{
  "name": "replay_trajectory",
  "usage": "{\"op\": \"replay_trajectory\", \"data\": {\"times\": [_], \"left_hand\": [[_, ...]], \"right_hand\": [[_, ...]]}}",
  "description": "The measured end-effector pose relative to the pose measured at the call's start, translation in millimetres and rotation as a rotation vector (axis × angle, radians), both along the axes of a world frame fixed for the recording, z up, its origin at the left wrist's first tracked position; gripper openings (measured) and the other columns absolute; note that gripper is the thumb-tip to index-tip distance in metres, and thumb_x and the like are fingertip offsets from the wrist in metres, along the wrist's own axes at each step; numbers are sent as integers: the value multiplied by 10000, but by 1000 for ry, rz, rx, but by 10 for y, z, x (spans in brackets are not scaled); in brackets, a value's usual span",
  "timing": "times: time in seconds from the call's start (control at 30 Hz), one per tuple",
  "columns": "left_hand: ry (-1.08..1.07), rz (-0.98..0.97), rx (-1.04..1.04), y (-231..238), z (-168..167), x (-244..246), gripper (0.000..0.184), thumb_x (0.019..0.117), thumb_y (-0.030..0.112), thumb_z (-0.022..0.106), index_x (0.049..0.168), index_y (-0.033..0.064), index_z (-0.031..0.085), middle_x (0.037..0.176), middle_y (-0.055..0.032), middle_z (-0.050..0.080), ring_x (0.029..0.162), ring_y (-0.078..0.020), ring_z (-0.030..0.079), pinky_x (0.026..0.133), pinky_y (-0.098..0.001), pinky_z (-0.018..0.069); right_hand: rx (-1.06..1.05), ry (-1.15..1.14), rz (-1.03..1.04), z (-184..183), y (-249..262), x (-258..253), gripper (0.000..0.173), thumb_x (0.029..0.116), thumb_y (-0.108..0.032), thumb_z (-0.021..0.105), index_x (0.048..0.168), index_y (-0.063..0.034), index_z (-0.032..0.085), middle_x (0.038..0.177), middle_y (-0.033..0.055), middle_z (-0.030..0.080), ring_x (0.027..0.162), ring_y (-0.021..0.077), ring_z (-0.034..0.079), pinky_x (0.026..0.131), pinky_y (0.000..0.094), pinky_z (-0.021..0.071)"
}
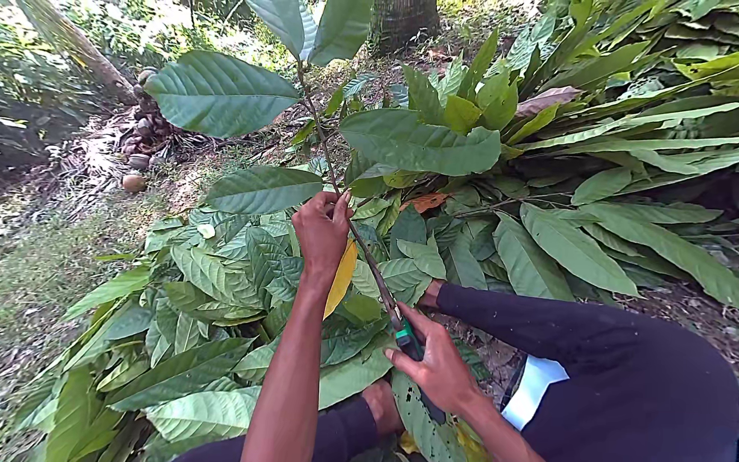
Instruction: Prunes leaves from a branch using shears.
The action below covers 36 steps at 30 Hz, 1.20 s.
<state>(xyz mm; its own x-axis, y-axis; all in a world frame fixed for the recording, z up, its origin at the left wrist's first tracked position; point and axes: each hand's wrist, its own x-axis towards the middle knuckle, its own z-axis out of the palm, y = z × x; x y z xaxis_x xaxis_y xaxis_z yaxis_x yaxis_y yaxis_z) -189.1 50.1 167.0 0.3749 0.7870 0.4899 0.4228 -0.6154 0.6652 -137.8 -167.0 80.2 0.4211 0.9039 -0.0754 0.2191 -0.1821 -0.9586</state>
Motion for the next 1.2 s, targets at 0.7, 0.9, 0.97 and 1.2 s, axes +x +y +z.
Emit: {"op": "replay_trajectory", "data": {"times": [0.7, 0.9, 0.97, 1.2], "left_hand": [[-84, -64, 46, -427, -1144, 42, 451, 982, 101, 616, 1402, -51, 552, 1046, -179, 663, 717, -165, 625, 638, -288, 538], [-242, -18, -52, -733, -1419, -170, 359, 943, 232, 652, 1098, -92, 649, 1071, -174, 651, 640, -58, 596, 547, -196, 518], [-199, -129, -251, -779, -1446, -217, 341, 979, 222, 597, 1154, -63, 665, 1008, -97, 688, 632, -24, 571, 567, -183, 492], [-205, -303, -293, -605, -1484, -415, 250, 1027, 96, 484, 922, -44, 662, 731, -18, 642, 678, -15, 611, 682, -199, 523]], "right_hand": [[189, 760, 119, -187, 310, 423, 506, 765, -102, 650, 1242, -50, 487, 855, -35, 600, 666, 27, 590, 634, 195, 519], [241, 763, 192, -338, 379, 389, 514, 796, -126, 652, 1268, -49, 464, 870, -40, 580, 662, 40, 563, 624, 204, 501], [229, 733, 207, -363, 389, 358, 519, 796, -131, 647, 1272, -55, 457, 884, -49, 572, 683, 35, 563, 641, 203, 500], [221, 748, 250, -454, 352, 335, 520, 790, -163, 670, 1264, -78, 472, 899, -64, 585, 695, 28, 573, 633, 200, 502]]}}
